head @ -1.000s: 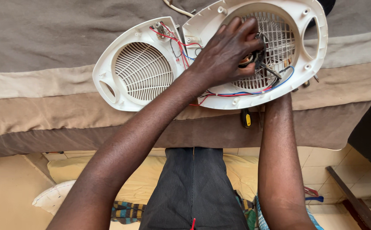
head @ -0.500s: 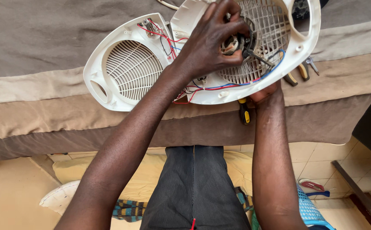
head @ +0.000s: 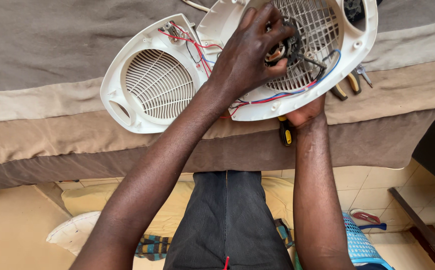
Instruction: The person disassembles a white electric fan on a bed. They use a screwdriver to remove screws from the fan blades and motor housing, then detach the blades and separate the front and rear grilles. The person also manipulates internal wiring and components while the fan remains open.
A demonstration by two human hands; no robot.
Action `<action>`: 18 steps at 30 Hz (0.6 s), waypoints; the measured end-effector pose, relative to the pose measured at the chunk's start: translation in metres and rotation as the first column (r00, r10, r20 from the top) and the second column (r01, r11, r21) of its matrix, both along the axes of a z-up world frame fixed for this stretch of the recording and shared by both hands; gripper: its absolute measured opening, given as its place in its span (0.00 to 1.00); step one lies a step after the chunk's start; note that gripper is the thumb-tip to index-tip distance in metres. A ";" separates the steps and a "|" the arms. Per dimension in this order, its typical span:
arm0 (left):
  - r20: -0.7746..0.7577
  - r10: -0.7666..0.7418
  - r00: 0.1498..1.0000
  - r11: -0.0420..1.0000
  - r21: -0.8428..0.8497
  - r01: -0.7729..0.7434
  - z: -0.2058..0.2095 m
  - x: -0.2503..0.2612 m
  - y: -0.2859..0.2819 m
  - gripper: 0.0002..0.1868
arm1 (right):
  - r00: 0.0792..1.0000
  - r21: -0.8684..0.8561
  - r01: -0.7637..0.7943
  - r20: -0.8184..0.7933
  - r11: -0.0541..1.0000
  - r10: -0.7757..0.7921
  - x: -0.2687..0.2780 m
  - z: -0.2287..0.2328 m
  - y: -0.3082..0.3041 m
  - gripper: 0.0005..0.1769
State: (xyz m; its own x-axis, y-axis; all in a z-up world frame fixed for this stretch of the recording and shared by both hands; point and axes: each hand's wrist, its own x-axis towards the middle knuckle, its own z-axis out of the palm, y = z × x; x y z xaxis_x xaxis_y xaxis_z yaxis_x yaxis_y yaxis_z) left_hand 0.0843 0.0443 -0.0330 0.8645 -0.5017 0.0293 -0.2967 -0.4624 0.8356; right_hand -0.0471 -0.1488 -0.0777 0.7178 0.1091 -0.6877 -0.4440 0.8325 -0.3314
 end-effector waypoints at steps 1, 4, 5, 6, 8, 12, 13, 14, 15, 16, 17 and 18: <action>-0.005 0.018 1.000 1.000 -0.022 -0.018 0.000 -0.001 -0.001 0.26 | 1.000 0.002 0.010 -0.017 1.000 -0.010 -0.001 -0.002 -0.001 0.38; 0.001 0.043 0.999 0.998 -0.038 -0.043 0.000 -0.001 0.000 0.27 | 0.999 -0.026 0.009 -0.048 1.000 -0.011 -0.002 -0.005 -0.001 0.38; 0.006 0.047 0.999 0.998 -0.036 -0.047 0.000 -0.001 0.000 0.26 | 0.999 -0.024 0.008 -0.054 1.000 -0.009 -0.001 -0.005 -0.001 0.38; 0.004 0.045 0.999 0.998 -0.054 -0.045 0.000 0.000 0.000 0.26 | 0.998 -0.023 0.007 -0.060 1.000 -0.009 -0.001 -0.004 0.000 0.38; -0.001 0.040 0.999 0.995 -0.092 -0.040 -0.001 0.001 0.001 0.25 | 0.998 -0.014 0.011 -0.056 1.000 -0.011 0.001 -0.002 0.001 0.38; -0.004 0.035 0.999 0.990 -0.133 -0.035 -0.002 0.004 0.009 0.26 | 0.999 0.025 0.041 0.000 0.999 -0.041 0.007 0.002 0.006 0.38; -0.010 0.032 0.999 0.989 -0.143 -0.033 -0.002 0.005 0.011 0.26 | 0.998 0.037 0.051 0.018 0.998 -0.052 0.009 0.003 0.008 0.37; -0.015 0.029 0.999 0.988 -0.152 -0.031 -0.001 0.006 0.014 0.26 | 0.998 0.039 0.069 0.005 0.997 -0.069 0.010 0.004 0.010 0.37; -0.017 0.023 1.000 0.987 -0.157 -0.025 -0.001 0.006 0.016 0.27 | 0.996 0.040 0.087 -0.009 0.995 -0.087 0.011 0.005 0.011 0.37; -0.020 0.016 1.000 0.986 -0.163 -0.019 0.000 0.007 0.018 0.27 | 0.994 0.039 0.106 -0.023 0.994 -0.105 0.012 0.005 0.012 0.37; -0.023 0.009 1.000 0.986 -0.169 -0.013 0.001 0.008 0.019 0.27 | 0.995 0.036 0.103 -0.015 0.994 -0.102 0.012 0.005 0.013 0.37; -0.026 0.007 1.000 0.984 -0.176 -0.012 0.001 0.008 0.019 0.28 | 0.995 0.031 0.098 -0.008 0.995 -0.098 0.012 0.005 0.013 0.37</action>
